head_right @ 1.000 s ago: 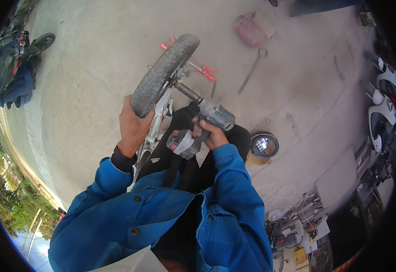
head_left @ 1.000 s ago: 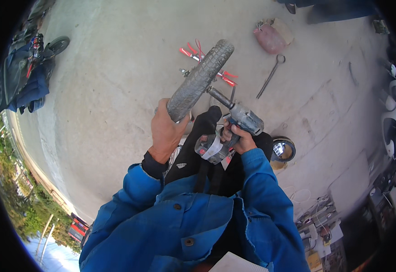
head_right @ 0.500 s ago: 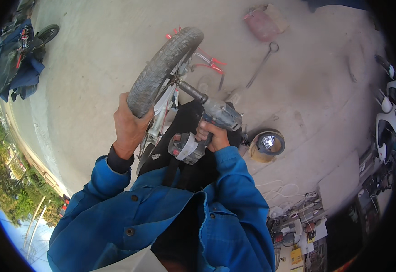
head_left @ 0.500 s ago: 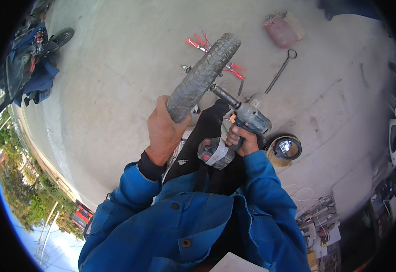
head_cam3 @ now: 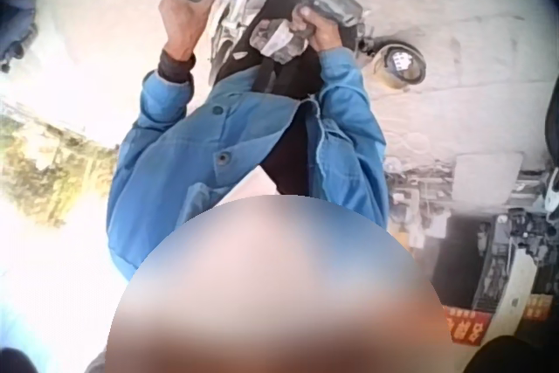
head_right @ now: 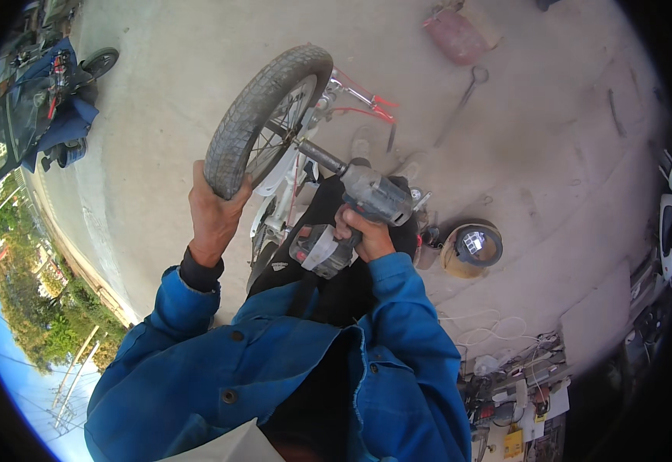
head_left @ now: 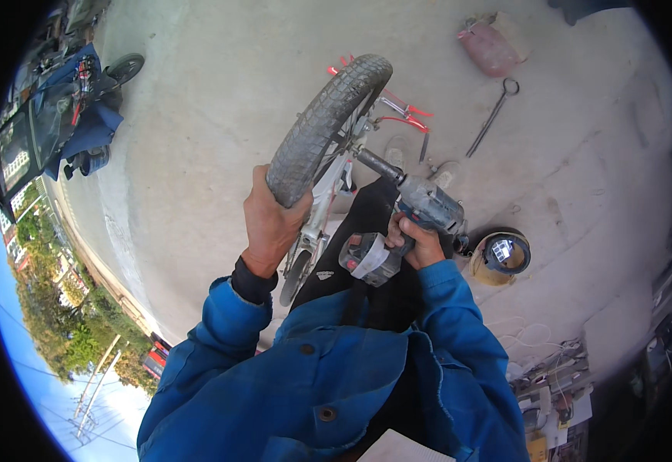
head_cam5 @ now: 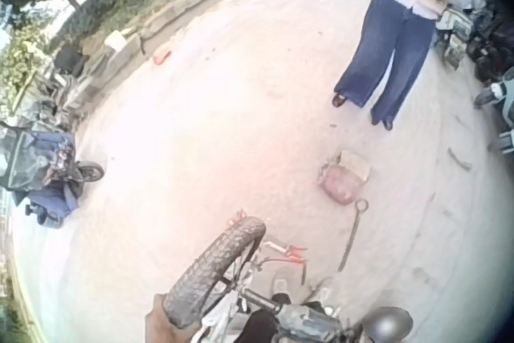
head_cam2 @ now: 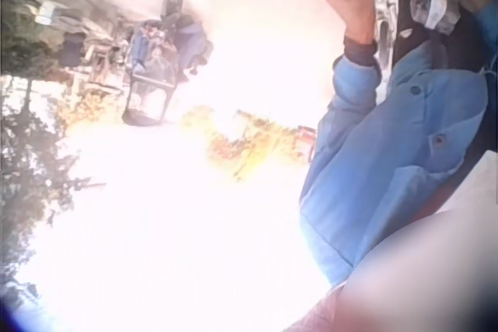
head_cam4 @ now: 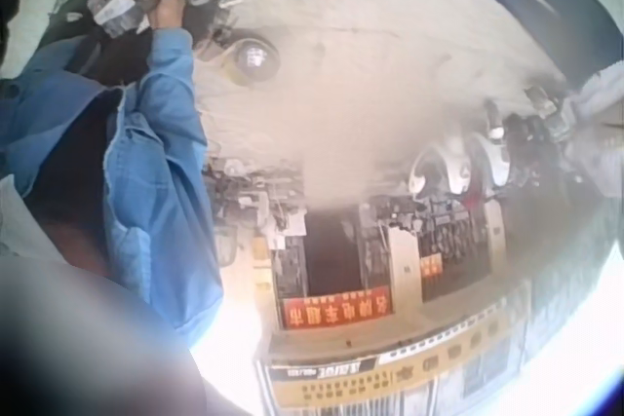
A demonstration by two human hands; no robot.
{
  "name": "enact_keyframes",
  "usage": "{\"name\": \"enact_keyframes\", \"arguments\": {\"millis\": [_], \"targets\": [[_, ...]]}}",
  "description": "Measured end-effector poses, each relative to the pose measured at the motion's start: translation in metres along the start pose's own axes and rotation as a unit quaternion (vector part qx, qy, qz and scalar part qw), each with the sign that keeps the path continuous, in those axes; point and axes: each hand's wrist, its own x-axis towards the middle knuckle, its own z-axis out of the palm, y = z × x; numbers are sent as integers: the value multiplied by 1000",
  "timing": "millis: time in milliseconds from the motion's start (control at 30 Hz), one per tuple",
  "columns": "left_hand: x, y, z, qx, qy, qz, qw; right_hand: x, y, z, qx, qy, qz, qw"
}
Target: The person applies lubricant to the bicycle chain using a syringe while rotating the rear wheel. They then use a cordless drill to spin the wheel and continue applying lubricant to the chain and pedal area.
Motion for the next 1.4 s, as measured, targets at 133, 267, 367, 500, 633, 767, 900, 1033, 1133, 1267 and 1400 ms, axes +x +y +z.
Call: {"name": "enact_keyframes", "arguments": {"millis": [133, 267, 367, 500, 633, 767, 900, 1033, 1133, 1267, 1400], "targets": [[3, 1, -1, -1, 4, 0, 1000, 2, -1, 1, -21, -6, -32, 999], [6, -1, -2, -2, 7, -4, 1000, 7, -11, 5, -72, -13, -13, 997], [7, -2, -4, 1, 10, -2, 1000, 10, -13, 6, -77, -20, -12, 997], [9, -2, -4, 1, 14, 7, 1000, 15, -11, 5, -71, -28, -15, 997], [13, -3, -2, 14, 21, 18, 1000, 20, -7, 4, -93, -27, -24, 995], [16, -5, -3, 15, 20, 17, 1000, 27, 0, 3, -57, 6, 16, 998], [18, -8, -6, 19, 20, 23, 999, 32, 5, 1, -40, 18, 30, 999], [23, -9, -7, 16, 10, 17, 1000, 37, 8, 2, -52, 17, 17, 998], [24, -9, -8, 6, 6, 18, 1000, 41, 9, 4, -52, 17, 20, 998], [25, -13, -7, 9, 5, 26, 1000, 46, 11, 0, -70, 20, 13, 997], [27, -23, -7, -22, -14, 0, 1000, 51, 14, -7, -77, -6, 4, 997]]}}
